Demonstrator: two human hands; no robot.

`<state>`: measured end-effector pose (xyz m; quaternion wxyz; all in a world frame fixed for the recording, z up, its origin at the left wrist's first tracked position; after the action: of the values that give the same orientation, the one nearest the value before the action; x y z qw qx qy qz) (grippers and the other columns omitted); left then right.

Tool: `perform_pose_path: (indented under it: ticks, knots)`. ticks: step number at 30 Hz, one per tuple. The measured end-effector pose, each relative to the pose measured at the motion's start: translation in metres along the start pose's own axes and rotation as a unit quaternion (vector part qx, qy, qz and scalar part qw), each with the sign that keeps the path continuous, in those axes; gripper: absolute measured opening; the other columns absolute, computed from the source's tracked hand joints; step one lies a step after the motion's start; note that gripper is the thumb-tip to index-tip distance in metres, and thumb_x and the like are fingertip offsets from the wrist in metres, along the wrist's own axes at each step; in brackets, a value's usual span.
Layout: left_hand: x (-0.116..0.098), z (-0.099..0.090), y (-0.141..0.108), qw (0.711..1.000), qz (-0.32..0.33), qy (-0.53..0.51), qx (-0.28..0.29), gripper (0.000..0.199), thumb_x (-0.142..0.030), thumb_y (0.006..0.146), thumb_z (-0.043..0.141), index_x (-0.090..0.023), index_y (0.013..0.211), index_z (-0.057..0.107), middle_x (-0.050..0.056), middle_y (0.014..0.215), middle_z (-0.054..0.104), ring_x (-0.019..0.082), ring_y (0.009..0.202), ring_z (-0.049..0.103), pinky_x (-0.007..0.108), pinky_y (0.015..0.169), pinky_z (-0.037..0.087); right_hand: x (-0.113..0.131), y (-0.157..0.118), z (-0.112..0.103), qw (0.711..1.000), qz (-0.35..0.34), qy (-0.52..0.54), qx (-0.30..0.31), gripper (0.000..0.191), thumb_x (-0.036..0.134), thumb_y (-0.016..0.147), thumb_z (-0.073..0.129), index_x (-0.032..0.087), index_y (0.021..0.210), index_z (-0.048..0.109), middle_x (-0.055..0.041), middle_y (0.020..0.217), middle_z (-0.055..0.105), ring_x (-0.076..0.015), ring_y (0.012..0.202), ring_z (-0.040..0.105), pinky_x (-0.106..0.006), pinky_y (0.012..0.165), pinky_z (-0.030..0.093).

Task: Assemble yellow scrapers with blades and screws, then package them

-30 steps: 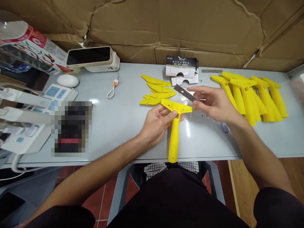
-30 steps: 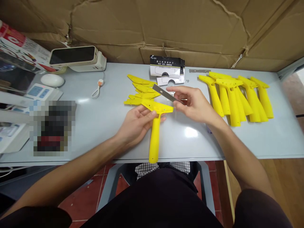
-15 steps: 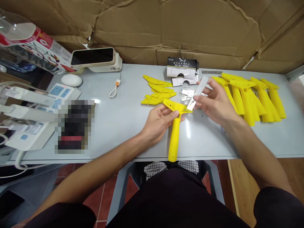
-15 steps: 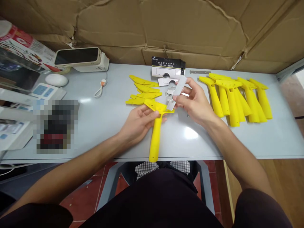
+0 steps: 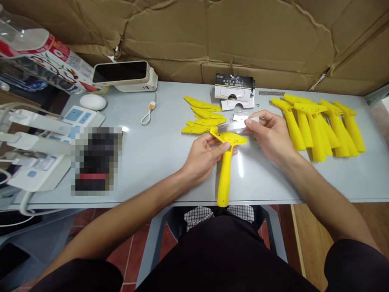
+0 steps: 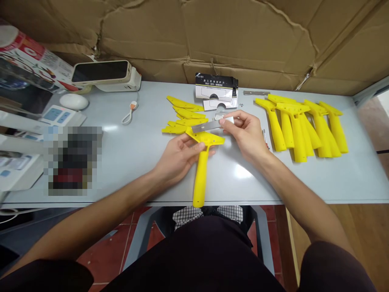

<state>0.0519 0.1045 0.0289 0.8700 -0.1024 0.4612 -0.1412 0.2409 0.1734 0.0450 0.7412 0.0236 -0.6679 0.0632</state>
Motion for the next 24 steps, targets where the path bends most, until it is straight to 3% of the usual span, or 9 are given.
perform_pose_path:
  ticks: [3, 7, 13, 19, 24]
  knots:
    - [-0.002, 0.000, 0.000, 1.000, 0.007, -0.003, -0.001, 0.035, -0.015, 0.082, 0.093, -0.015, 0.113, 0.077, 0.014, 0.129, 0.079, 0.028, 0.108, 0.080, 0.051, 0.102, 0.068, -0.003, -0.003, 0.004, 0.999, 0.024, -0.025, 0.011, 0.043, 0.043, 0.065, 0.106, 0.025, 0.077, 0.069, 0.0014, 0.074, 0.073, -0.0157, 0.067, 0.067, -0.034, 0.069, 0.058]
    - [-0.002, 0.000, 0.000, 1.000, 0.019, -0.003, -0.001, 0.031, -0.016, 0.081, 0.093, -0.014, 0.108, 0.079, 0.013, 0.123, 0.080, 0.027, 0.108, 0.079, 0.049, 0.100, 0.069, -0.003, -0.005, 0.007, 0.994, 0.028, -0.097, 0.048, 0.039, 0.047, 0.071, 0.103, 0.022, 0.071, 0.073, -0.0002, 0.071, 0.072, -0.0135, 0.060, 0.060, -0.032, 0.061, 0.050]
    - [0.002, -0.005, 0.004, 0.999, 0.035, 0.008, 0.004, 0.033, -0.021, 0.079, 0.097, -0.016, 0.107, 0.082, 0.011, 0.114, 0.082, 0.022, 0.100, 0.076, 0.041, 0.093, 0.066, 0.007, -0.007, 0.003, 0.996, 0.026, -0.082, 0.034, 0.038, 0.056, 0.078, 0.097, 0.024, 0.074, 0.077, -0.0027, 0.075, 0.071, -0.0147, 0.063, 0.056, -0.034, 0.062, 0.049]
    - [0.002, -0.008, 0.005, 0.999, 0.039, 0.015, 0.006, 0.031, -0.022, 0.078, 0.098, -0.017, 0.105, 0.083, 0.008, 0.107, 0.083, 0.019, 0.092, 0.075, 0.037, 0.092, 0.062, 0.017, -0.008, 0.004, 0.981, 0.060, -0.115, 0.146, 0.039, 0.051, 0.074, 0.101, 0.022, 0.066, 0.077, -0.0070, 0.092, 0.077, -0.0180, 0.080, 0.063, -0.036, 0.071, 0.053]
    - [0.002, -0.006, 0.004, 0.999, 0.035, 0.016, 0.008, 0.032, -0.022, 0.077, 0.098, -0.018, 0.105, 0.083, 0.008, 0.104, 0.083, 0.018, 0.090, 0.074, 0.037, 0.093, 0.061, 0.013, -0.006, 0.002, 0.974, 0.097, -0.126, 0.163, 0.040, 0.047, 0.074, 0.101, 0.020, 0.068, 0.072, -0.0022, 0.077, 0.071, -0.0138, 0.067, 0.060, -0.035, 0.066, 0.051]
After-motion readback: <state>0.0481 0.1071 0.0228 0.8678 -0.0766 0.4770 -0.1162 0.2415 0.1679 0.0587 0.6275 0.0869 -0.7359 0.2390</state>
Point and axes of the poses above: each hand's wrist, its own y-axis towards the middle knuckle, its own z-axis out of the palm, x = y × z, the point moved 3 cm from there along y, towards the middle knuckle
